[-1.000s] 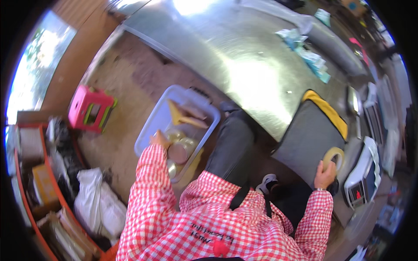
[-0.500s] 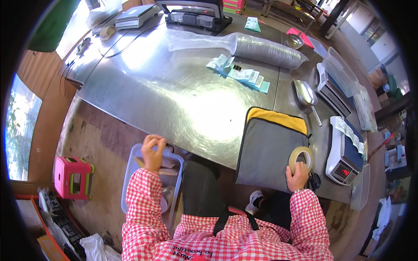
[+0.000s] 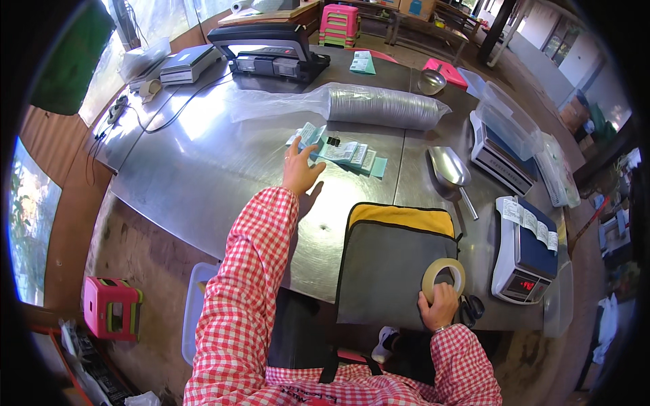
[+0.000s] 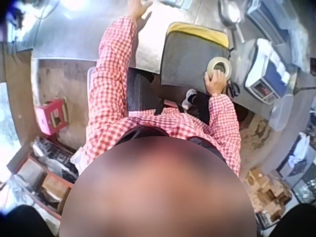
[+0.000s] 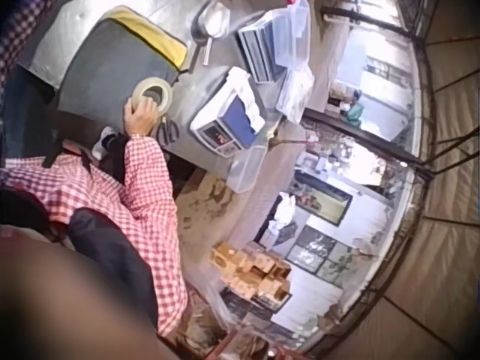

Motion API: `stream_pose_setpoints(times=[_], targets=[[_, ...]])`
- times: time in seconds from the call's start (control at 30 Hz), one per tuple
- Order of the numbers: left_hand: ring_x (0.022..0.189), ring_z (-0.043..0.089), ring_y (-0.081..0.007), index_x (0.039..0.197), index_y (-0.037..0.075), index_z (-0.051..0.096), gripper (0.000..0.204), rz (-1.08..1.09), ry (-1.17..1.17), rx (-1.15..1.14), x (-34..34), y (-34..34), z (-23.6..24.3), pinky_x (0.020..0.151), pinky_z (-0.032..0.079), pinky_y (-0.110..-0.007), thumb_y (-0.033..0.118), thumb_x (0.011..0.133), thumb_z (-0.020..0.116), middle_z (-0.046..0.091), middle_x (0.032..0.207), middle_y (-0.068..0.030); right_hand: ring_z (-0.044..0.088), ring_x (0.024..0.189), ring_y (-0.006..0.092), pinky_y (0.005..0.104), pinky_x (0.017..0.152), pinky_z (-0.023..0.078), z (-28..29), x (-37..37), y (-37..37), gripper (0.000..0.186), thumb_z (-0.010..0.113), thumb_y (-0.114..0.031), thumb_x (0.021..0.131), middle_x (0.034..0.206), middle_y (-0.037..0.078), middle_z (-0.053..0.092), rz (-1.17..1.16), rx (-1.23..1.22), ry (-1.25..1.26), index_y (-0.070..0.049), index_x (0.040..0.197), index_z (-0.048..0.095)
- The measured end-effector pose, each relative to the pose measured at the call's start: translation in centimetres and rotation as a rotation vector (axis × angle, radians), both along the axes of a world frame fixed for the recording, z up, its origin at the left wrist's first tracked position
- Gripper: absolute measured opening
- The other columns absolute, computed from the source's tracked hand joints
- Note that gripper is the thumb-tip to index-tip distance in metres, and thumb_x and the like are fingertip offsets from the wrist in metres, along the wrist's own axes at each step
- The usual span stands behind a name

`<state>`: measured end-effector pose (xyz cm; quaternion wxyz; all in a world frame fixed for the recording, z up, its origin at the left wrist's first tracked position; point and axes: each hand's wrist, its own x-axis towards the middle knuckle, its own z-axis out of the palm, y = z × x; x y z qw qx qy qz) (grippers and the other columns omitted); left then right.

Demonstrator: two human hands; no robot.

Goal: The person repeatedly applies clear packing tape to the lids of cylindrical containers filled with granular material. They pull tape from a roll, smooth it over the lid, and cut it with scissors. The sealed containers are placed into a plastic bin. The person also briefly handles small paper packets.

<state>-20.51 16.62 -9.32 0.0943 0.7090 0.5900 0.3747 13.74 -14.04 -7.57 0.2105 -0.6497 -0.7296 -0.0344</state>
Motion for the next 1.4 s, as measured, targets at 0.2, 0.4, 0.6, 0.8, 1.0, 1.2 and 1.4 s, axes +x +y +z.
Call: stream_pose_setpoints(times=[0.2, 0.4, 0.6, 0.8, 1.0, 1.2, 1.4], targets=[[0.133, 0.036, -0.0314, 0.131, 0.003, 0.049, 0.069, -0.016, 0.083, -0.083, 2.8, 1.2, -1.5, 0.104, 0.029, -0.051, 0.036, 0.074, 0.069, 0.040, 0.145, -0.0130, 0.049, 0.074, 0.0347, 0.0448, 0.063, 0.038, -0.1, 0.2, 0.0, 0.028, 0.070, -0.022, 0.073, 0.076, 0.013, 0.047, 0.000, 0.003, 0.015, -0.005, 0.075, 0.048], [0.123, 0.045, -0.0380, 0.138, -0.003, 0.035, 0.077, -0.072, -0.054, 0.020, 4.6, -2.5, -1.2, 0.099, 0.038, -0.046, 0.022, 0.075, 0.071, 0.042, 0.139, -0.0226, 0.049, 0.073, 0.0336, 0.0436, 0.063, 0.038, 0.0, 0.3, 0.0, 0.028, 0.070, -0.022, 0.073, 0.076, 0.013, 0.047, -0.004, 0.008, 0.032, -0.005, 0.075, 0.048], [0.114, 0.051, -0.0332, 0.140, -0.001, 0.036, 0.077, 0.137, -0.069, 0.129, 1.8, -6.7, 0.4, 0.098, 0.042, -0.040, 0.011, 0.074, 0.073, 0.044, 0.129, -0.0207, 0.050, 0.073, 0.0332, 0.0435, 0.062, 0.038, -0.3, 0.4, 0.1, 0.029, 0.070, -0.023, 0.074, 0.076, 0.012, 0.047, -0.005, 0.030, 0.024, -0.006, 0.074, 0.047], [0.115, 0.054, -0.0322, 0.123, 0.005, 0.056, 0.046, -0.376, -0.130, 0.149, 6.2, -8.5, 2.8, 0.097, 0.044, -0.039, 0.010, 0.079, 0.069, 0.053, 0.125, -0.0158, 0.050, 0.074, 0.0321, 0.0429, 0.063, 0.038, -0.3, 0.5, 0.1, 0.027, 0.070, -0.023, 0.073, 0.076, 0.011, 0.048, -0.018, 0.038, 0.042, -0.007, 0.074, 0.049], [0.122, 0.044, -0.0407, 0.133, -0.003, 0.042, 0.078, -0.145, -0.008, -0.083, 10.2, -2.6, -0.1, 0.102, 0.037, -0.045, 0.036, 0.076, 0.076, 0.044, 0.133, -0.0267, 0.051, 0.075, 0.0311, 0.0428, 0.064, 0.040, -0.4, 0.7, 0.0, 0.028, 0.071, -0.024, 0.072, 0.076, 0.011, 0.049, -0.021, 0.049, 0.058, -0.007, 0.076, 0.050], [0.104, 0.056, -0.0420, 0.114, -0.001, 0.059, 0.041, -0.070, 0.015, -0.020, 9.7, -0.9, -1.5, 0.090, 0.045, -0.046, 0.031, 0.088, 0.059, 0.059, 0.113, -0.0239, 0.051, 0.074, 0.0300, 0.0416, 0.065, 0.041, -0.2, 0.8, -0.1, 0.028, 0.072, -0.024, 0.071, 0.076, 0.010, 0.049, -0.022, 0.049, 0.076, -0.007, 0.077, 0.051], [0.071, 0.058, -0.0393, 0.081, -0.003, 0.057, 0.029, 0.058, -0.139, 0.008, 7.2, -0.6, -1.1, 0.066, 0.046, -0.048, 0.025, 0.091, 0.056, 0.060, 0.081, -0.0233, 0.051, 0.074, 0.0292, 0.0413, 0.065, 0.041, -0.2, 0.8, -0.1, 0.028, 0.073, -0.024, 0.071, 0.077, 0.009, 0.049, -0.003, 0.047, 0.105, -0.007, 0.078, 0.052]])
